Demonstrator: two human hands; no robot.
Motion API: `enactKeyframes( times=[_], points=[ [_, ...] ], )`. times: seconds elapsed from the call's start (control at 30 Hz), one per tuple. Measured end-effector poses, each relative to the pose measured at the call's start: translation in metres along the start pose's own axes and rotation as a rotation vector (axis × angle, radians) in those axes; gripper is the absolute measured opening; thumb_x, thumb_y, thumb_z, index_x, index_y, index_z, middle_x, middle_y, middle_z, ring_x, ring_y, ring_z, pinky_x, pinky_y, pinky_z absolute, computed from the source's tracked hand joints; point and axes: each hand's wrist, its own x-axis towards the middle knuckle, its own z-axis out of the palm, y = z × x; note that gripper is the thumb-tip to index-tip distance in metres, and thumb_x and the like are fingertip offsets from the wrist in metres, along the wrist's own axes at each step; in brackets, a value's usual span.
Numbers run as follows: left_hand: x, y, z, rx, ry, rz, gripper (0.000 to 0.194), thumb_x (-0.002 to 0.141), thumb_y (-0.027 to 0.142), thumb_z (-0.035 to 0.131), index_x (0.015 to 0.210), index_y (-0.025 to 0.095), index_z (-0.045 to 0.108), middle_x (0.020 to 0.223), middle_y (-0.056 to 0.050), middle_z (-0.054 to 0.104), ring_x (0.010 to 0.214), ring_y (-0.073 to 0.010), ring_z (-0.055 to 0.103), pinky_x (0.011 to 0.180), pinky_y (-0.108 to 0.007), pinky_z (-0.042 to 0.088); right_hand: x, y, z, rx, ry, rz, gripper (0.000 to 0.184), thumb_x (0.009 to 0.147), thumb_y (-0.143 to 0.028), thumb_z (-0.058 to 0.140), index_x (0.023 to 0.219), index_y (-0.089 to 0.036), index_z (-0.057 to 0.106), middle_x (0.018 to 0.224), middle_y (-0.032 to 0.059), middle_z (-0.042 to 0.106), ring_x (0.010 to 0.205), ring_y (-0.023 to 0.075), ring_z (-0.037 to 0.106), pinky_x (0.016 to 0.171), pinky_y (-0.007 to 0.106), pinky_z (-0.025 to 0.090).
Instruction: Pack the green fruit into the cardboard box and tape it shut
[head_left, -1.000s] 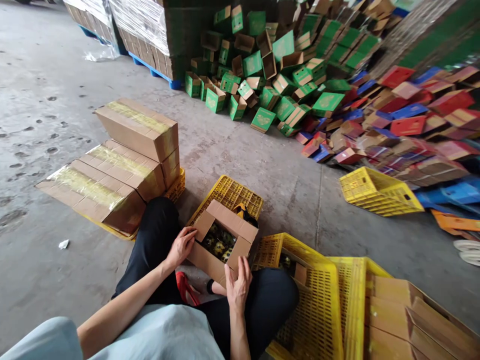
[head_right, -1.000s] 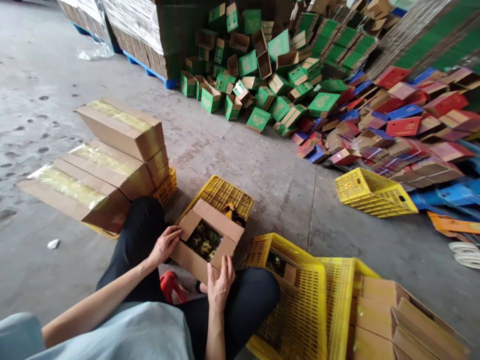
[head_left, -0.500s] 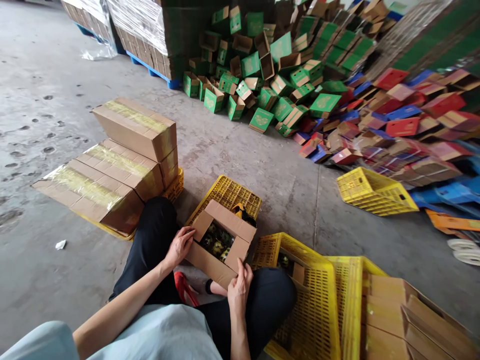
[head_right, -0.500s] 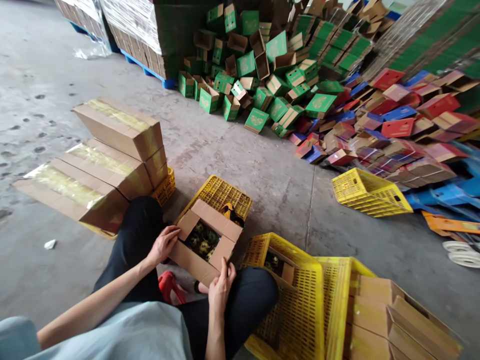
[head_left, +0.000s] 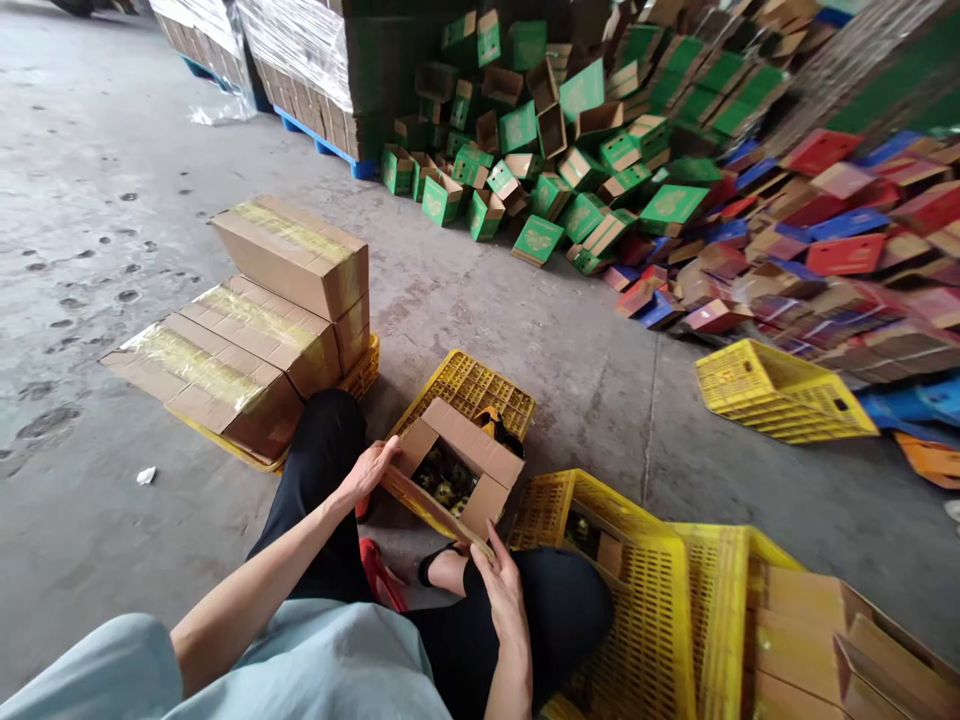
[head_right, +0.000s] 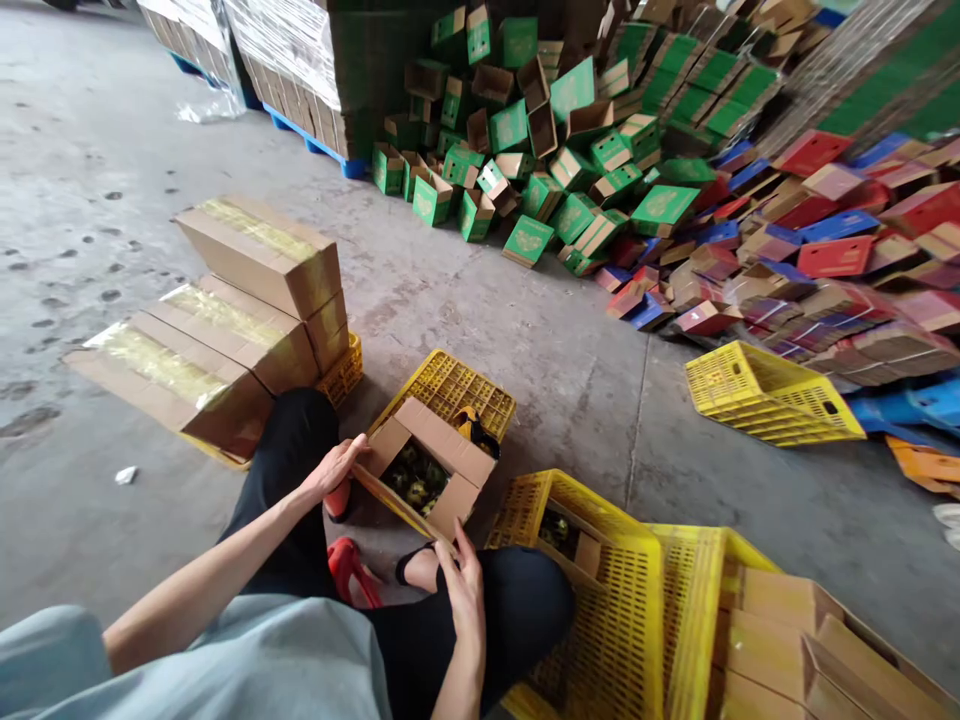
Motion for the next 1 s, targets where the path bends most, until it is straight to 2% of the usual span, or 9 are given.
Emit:
enactKeyframes(
  times=[0.07,0.17,0.3,0.4,0.53,0.67,0.77,0.9,1.0],
  points=[
    [0.001,0.003,-0.005,-0.063,-0.027,-0.06,0.086,0.1,0.08,0.03,0.107,0.011,0.081,0.107,-0.014,0.078,0.1,-0.0302,0.073,0.084,-0.035,0.057,0.001,-0.003,0.003,0.101,-0.023,0.098,0.075,0.073,-0.065,0.082,0.133,-0.021,0.074,0.132,0.012,0.075,0.127,0.0343,0.069,0.111,0.046,0.054],
    [-0.001,-0.002,-0.008,-0.164,-0.046,-0.057,0.079,0.097,0.08,0.043,0.121,0.013,0.078,0.113,-0.012,0.079,0.106,-0.0317,0.072,0.089,-0.036,0.057,0.004,-0.004,0.007,0.147,0.011,0.137,0.072,0.072,-0.069,0.081,0.125,-0.02,0.076,0.125,0.0113,0.078,0.123,0.0345,0.071,0.107,0.044,0.056],
    [-0.003,-0.02,0.001,-0.182,0.053,0.1,0.066,0.087,0.062,0.071,0.133,0.015,0.071,0.114,-0.012,0.079,0.105,-0.0302,0.073,0.095,-0.041,0.057,0.013,0.0,0.012,-0.032,0.174,0.036,0.066,0.071,-0.073,0.078,0.11,-0.019,0.08,0.109,0.011,0.081,0.11,0.0339,0.074,0.096,0.041,0.059],
    [0.001,-0.032,0.011,-0.171,0.124,0.121,0.06,0.086,0.054,0.074,0.131,0.015,0.071,0.117,-0.013,0.077,0.105,-0.0288,0.073,0.097,-0.043,0.057,0.021,0.005,0.016,-0.158,0.308,-0.049,0.067,0.067,-0.077,0.077,0.1,-0.019,0.078,0.103,0.0126,0.079,0.104,0.0331,0.073,0.093,0.041,0.058],
    [0.008,-0.038,0.02,-0.173,0.161,0.105,0.051,0.087,0.048,0.072,0.125,0.015,0.073,0.117,-0.014,0.076,0.105,-0.0289,0.072,0.096,-0.043,0.057,0.029,0.015,0.022,-0.159,0.404,-0.075,0.073,0.063,-0.081,0.077,0.098,-0.017,0.072,0.102,0.0152,0.076,0.099,0.0327,0.072,0.092,0.045,0.058],
    [0.012,-0.04,0.024,-0.191,0.163,0.102,0.046,0.086,0.046,0.073,0.119,0.015,0.075,0.114,-0.014,0.077,0.103,-0.0293,0.073,0.094,-0.042,0.057,0.031,0.024,0.025,-0.128,0.393,-0.024,0.091,0.063,-0.081,0.075,0.123,-0.013,0.063,0.122,0.0213,0.072,0.107,0.0333,0.071,0.089,0.042,0.06],
    [0.013,-0.041,0.025,-0.211,0.155,0.101,0.045,0.086,0.046,0.073,0.119,0.015,0.075,0.112,-0.014,0.077,0.101,-0.0288,0.073,0.092,-0.041,0.057,0.034,0.028,0.025,-0.133,0.349,0.001,0.112,0.065,-0.08,0.074,0.15,-0.012,0.047,0.146,0.024,0.061,0.126,0.036,0.065,0.097,0.042,0.059],
    [0.014,-0.041,0.023,-0.227,0.14,0.099,0.044,0.085,0.046,0.073,0.117,0.016,0.075,0.108,-0.012,0.077,0.099,-0.0281,0.072,0.091,-0.041,0.057,0.051,0.015,0.023,-0.092,0.267,-0.003,0.125,0.066,-0.077,0.074,0.166,-0.019,0.028,0.169,0.0175,0.038,0.152,0.0357,0.043,0.116,0.044,0.048],
    [0.015,-0.04,0.021,-0.229,0.135,0.101,0.043,0.083,0.044,0.074,0.115,0.017,0.075,0.108,-0.011,0.077,0.099,-0.0281,0.072,0.092,-0.041,0.056,0.075,-0.007,0.021,0.024,0.261,0.017,0.118,0.074,-0.072,0.072,0.169,-0.024,0.022,0.172,0.0116,0.035,0.156,0.0314,0.038,0.123,0.044,0.041]
  ],
)
